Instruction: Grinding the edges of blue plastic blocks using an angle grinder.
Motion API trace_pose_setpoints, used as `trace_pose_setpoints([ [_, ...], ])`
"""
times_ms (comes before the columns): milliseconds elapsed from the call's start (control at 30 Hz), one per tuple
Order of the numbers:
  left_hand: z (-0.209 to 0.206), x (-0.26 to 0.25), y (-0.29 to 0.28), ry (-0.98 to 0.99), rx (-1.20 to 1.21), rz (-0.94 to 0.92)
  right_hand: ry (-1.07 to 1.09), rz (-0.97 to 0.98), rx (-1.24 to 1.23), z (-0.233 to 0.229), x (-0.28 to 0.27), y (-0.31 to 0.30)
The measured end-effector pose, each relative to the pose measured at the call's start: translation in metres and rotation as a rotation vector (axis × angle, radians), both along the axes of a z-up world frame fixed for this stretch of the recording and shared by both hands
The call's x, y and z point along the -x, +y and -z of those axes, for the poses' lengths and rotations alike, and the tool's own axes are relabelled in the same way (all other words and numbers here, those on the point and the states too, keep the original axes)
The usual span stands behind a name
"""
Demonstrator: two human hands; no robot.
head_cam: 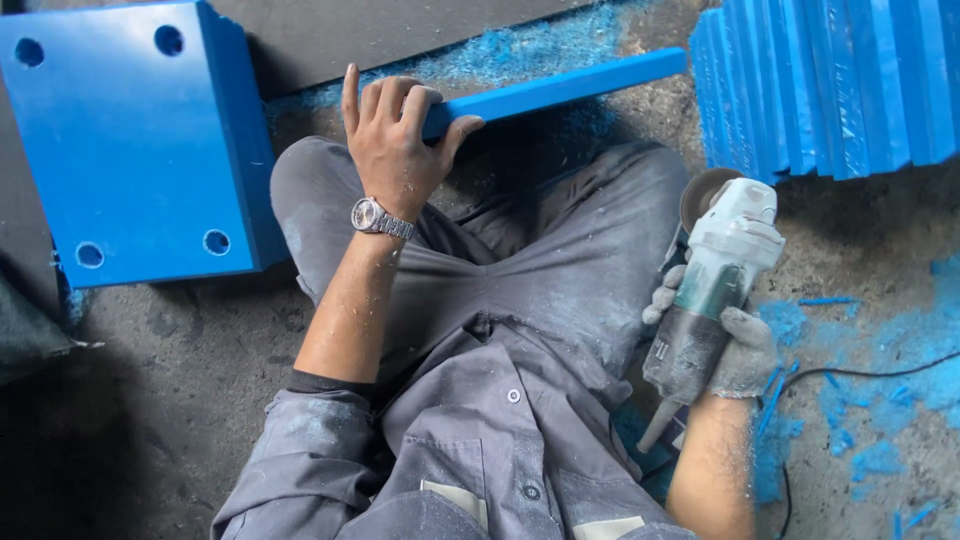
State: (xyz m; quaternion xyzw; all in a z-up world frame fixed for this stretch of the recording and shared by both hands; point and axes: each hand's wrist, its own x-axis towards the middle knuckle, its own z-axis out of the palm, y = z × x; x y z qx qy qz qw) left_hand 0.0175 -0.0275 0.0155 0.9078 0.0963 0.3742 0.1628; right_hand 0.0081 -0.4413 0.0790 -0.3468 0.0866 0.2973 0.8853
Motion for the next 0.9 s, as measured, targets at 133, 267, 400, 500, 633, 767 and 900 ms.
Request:
trace_pose_setpoints([
  [133, -0.001, -0.026, -0.019, 0.177, -0.026, 0.193, 0.001, 0.186, 0.132, 0.031, 0.013, -0.060],
  [267, -0.008, -0.063, -0.039, 0.417, -0.049, 0.370, 0.080, 0.382, 0.746, 0.061, -0.002, -0.085],
  [400, -0.012, -0.079, -0.043, 0.488, -0.105, 0.454, -0.171, 0.442, 1.183, 0.175, -0.030, -0.153],
  [500, -0.011, -0.082, -0.038, 0.531, -0.147, 0.439, -0.457, 0.382, 1.860, 0.204, -0.054, -0.166],
  [633, -0.013, -0.080, -0.038, 0.569, -0.148, 0.385, -0.088, 0.248, 2.112, 0.192, -0.075, -0.145],
  [767, -0.017, -0.077, -0.042, 0.596, -0.128, 0.369, -0.024, 0.102, 2.248, 0.194, -0.082, -0.134],
  [900, -0.016, -0.076, -0.042, 0.605, -0.142, 0.368, 0.027, 0.006, 2.340, 0.196, -0.083, -0.131],
])
